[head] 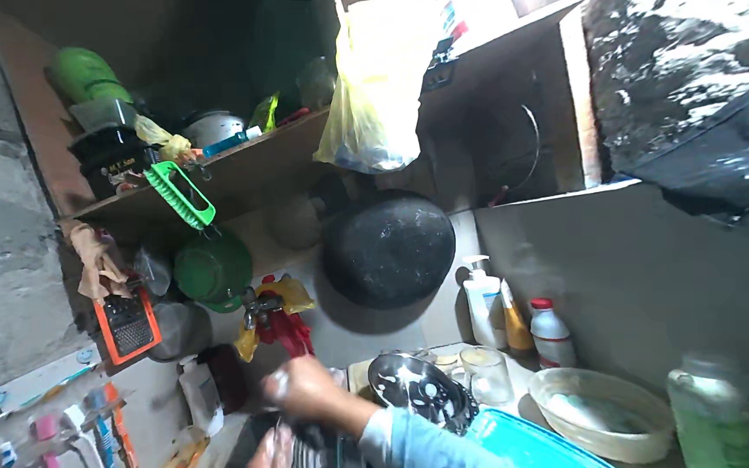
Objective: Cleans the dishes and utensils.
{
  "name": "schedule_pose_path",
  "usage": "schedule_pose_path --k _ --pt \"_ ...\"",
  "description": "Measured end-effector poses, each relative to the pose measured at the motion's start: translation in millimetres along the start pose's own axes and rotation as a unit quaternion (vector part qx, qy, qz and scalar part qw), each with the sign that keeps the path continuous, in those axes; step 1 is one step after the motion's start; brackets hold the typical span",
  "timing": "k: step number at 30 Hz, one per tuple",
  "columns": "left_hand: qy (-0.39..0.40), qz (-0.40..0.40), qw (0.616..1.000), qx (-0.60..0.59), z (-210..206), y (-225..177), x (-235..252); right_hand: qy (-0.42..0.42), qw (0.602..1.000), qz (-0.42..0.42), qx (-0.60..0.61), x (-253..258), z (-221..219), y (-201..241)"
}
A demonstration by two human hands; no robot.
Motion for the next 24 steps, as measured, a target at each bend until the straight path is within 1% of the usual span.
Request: schedule_pose_path --k 1,2,3,4,5,6,7,8,10,11,12,13,14,15,16,17,18,19,20,22,23,24 --pt "-0.008 0.024 1.0 0.0 -0.1 5.8 3.7 0.025 0.998 0.029 -0.045 -3.8 -12.7 18.7" --pt "-0.014 0.033 0.999 0.009 2.1 7.2 7.0 0.021 0.997 0.051 -0.045 -2.6 -15.7 25.2" --pt "-0.007 0.032 0.999 0.022 7.0 3.4 9.5 0.001 0.998 0.056 -0.004 2.8 -10.9 20.0" --pt "-0.004 0.022 0.999 0.034 13.1 -1.8 10.8 -0.025 0.997 0.044 0.066 9.0 -0.9 5.8" --pt "-0.008 0.008 0.999 0.036 19.6 -10.0 9.0 -0.054 0.986 0.025 0.157 14.0 10.4 -14.4" --pt "-0.02 -0.01 0.999 0.035 27.9 -21.9 5.2 -0.082 0.961 0.007 0.262 17.2 17.2 -37.5" --pt "-0.036 -0.031 0.998 0.027 36.5 -34.0 1.4 -0.11 0.927 -0.013 0.357 16.0 16.8 -60.5" --pt "-0.054 -0.052 0.997 0.017 42.7 -43.9 -1.4 -0.125 0.889 -0.045 0.439 9.8 5.7 -83.1" --pt "-0.088 -0.07 0.994 0.012 44.2 -51.6 -3.7 -0.154 0.823 -0.12 0.533 -15.7 -39.2 -114.9" --pt "-0.102 -0.071 0.992 0.021 40.2 -49.0 -3.0 -0.174 0.776 -0.163 0.584 -24.8 -67.4 -125.3" --pt "-0.115 -0.062 0.991 0.034 34.5 -42.2 -2.3 -0.185 0.714 -0.188 0.649 -27.9 -97.9 -132.7" --pt "-0.118 -0.044 0.991 0.049 26.4 -33.4 -0.9 -0.193 0.643 -0.208 0.711 -29.5 -127.8 -134.4" --pt "-0.111 -0.026 0.991 0.073 16.2 -24.7 3.6 -0.198 0.587 -0.226 0.752 -31.1 -151.9 -131.2" --pt "-0.096 -0.013 0.99 0.102 5.1 -17.2 10.0 -0.205 0.554 -0.25 0.767 -34.4 -168.5 -123.2" --pt "-0.061 0.005 0.99 0.124 -5.3 -8.4 16.2 -0.205 0.528 -0.258 0.782 -40.5 -178.4 -111.3" --pt "-0.021 0.019 0.99 0.14 -13.6 0.6 22.4 -0.206 0.514 -0.261 0.79 -46.3 -181.2 -100.4" --pt "0.028 0.034 0.987 0.156 -20.6 8.7 28.8 -0.209 0.513 -0.26 0.791 -49.7 -178.2 -92.6" --pt "0.084 0.052 0.978 0.185 -27.7 15.5 33.8 -0.215 0.526 -0.257 0.782 -50.2 -172.4 -88.3" --pt "0.144 0.076 0.96 0.227 -35.5 22.0 37.1 -0.221 0.549 -0.25 0.767 -48.4 -163.4 -86.9" --pt "0.246 0.125 0.91 0.309 -51.7 28.7 37.6 -0.232 0.619 -0.228 0.715 -44.6 -137.1 -89.8" --pt "0.286 0.143 0.886 0.335 -58.2 28.3 33.6 -0.237 0.66 -0.214 0.68 -43.2 -122.1 -93.2" --pt "0.312 0.146 0.871 0.35 -62.7 23.4 28.4 -0.237 0.691 -0.197 0.654 -41.4 -107.7 -98.2"
Point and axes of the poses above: each hand's wrist, its own x-axis towards the middle knuckle, its own z-axis out of the back of the hand, y = z × x, the point moved 9 cm from there along x, towards the middle knuckle, and after that the axes turned 12 degrees about y, right-handed, at the moved point
